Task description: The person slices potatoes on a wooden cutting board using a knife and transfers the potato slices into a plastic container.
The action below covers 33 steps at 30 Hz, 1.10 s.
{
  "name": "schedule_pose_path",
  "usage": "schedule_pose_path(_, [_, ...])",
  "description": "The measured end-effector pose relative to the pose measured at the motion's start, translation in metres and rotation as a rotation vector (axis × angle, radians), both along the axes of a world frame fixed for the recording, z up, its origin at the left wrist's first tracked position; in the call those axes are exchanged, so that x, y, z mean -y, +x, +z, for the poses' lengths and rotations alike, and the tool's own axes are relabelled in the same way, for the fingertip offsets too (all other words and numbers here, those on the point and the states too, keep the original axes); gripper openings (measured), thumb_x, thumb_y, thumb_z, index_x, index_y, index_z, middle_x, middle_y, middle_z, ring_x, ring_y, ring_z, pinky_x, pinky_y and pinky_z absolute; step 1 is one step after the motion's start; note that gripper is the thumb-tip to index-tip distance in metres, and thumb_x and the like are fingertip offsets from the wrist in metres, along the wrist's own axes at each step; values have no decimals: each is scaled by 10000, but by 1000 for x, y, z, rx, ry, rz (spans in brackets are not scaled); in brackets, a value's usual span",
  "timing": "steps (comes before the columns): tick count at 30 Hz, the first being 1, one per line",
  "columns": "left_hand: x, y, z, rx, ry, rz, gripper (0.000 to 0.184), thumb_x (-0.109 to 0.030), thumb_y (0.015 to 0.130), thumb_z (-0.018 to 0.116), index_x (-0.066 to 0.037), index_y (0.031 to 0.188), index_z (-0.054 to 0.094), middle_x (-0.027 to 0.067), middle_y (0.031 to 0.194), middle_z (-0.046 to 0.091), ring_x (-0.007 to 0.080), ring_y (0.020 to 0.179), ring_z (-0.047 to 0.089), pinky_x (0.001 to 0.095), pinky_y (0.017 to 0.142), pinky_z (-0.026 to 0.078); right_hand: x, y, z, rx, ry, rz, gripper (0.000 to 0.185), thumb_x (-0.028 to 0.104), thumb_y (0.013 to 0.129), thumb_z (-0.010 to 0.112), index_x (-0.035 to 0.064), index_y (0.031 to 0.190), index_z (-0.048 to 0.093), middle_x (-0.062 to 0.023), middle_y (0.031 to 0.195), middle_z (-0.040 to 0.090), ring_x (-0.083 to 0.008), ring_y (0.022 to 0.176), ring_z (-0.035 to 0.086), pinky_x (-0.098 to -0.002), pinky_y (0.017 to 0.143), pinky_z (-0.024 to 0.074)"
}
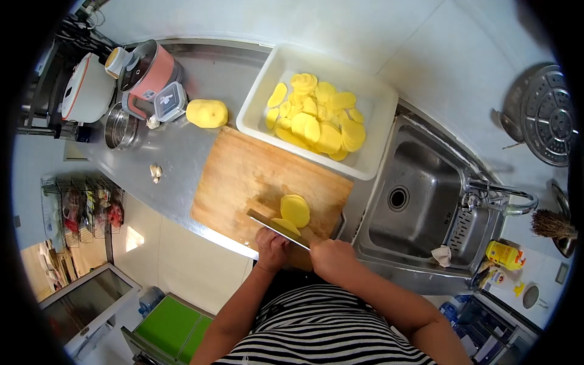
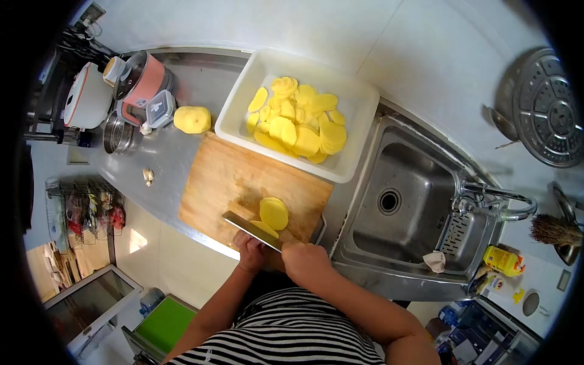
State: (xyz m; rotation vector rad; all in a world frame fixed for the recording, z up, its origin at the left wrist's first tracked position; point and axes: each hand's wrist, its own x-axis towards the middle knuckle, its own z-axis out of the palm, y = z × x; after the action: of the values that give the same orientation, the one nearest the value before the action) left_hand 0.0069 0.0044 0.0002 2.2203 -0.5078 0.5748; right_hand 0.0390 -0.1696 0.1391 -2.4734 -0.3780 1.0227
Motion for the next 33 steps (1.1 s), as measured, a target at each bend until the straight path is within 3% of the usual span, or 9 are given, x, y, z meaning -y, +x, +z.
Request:
schedule_pose_path(8, [0, -3, -2, -21, 15, 4, 266, -29, 662, 654, -105, 854, 485, 90, 886, 478, 285, 718, 525, 416, 629, 418, -2, -2, -21, 105, 22, -19, 136, 88, 789, 493, -10, 814, 583, -200, 698, 638, -358, 644, 650, -454, 563, 517])
schedule_pose_path(12, [5, -2, 8, -3, 33, 55, 259, -20, 663, 649, -112, 844, 489, 85, 827, 447, 278, 712, 495, 407, 644, 417, 6, -9, -25, 11, -38, -45, 152, 138, 810, 510, 15, 865, 581, -207, 704, 632, -386, 661, 637, -485, 586, 506])
schedule_pose_path(15, [4, 0, 13, -13, 45, 45, 259, -24, 668, 653, -109, 854, 494, 85, 842, 450, 283, 735, 496, 407, 668, 425, 2, -12, -38, 122, 15, -35, 128, 99, 796, 500, 2, 818, 581, -203, 673, 630, -356, 606, 645, -442, 535, 518])
schedule_pose_path(20, [6, 1, 14, -5, 36, 42, 262, -27, 671, 656, -104, 865, 498, 89, 840, 449, 288, 737, 497, 407, 677, 429, 4, -19, -56, 173, 81, -143, 187, 204, 845, 542, 31, 897, 591, -180, 642, 618, -368, 598, 617, -477, 557, 491])
schedule_pose_path(28, [8, 4, 20, 7, 32, 77, 183, -28, 685, 645, -82, 825, 541, 97, 805, 544, 303, 686, 555, 402, 589, 442, 26, -33, 11, 94, 41, -96, 195, 199, 846, 553, 23, 925, 585, -169, 643, 618, -357, 587, 613, -459, 551, 488])
schedule_pose_path(30, [1, -5, 5, -49, 143, 35, 315, -90, 729, 662, -68, 1001, 506, 144, 1009, 529, 328, 903, 519, 448, 773, 394, 29, -34, 16, 97, 53, -101, 193, 196, 846, 552, 25, 928, 585, -165, 639, 618, -355, 584, 612, -458, 549, 487])
schedule_pose_path(33, [-2, -8, 1, -144, 152, 2, 324, -119, 745, 660, -52, 1015, 495, 159, 1008, 532, 337, 892, 518, 458, 771, 392, 31, -34, 21, 60, 34, -72, 186, 186, 846, 546, 31, 942, 587, -158, 630, 615, -346, 580, 614, -458, 547, 488])
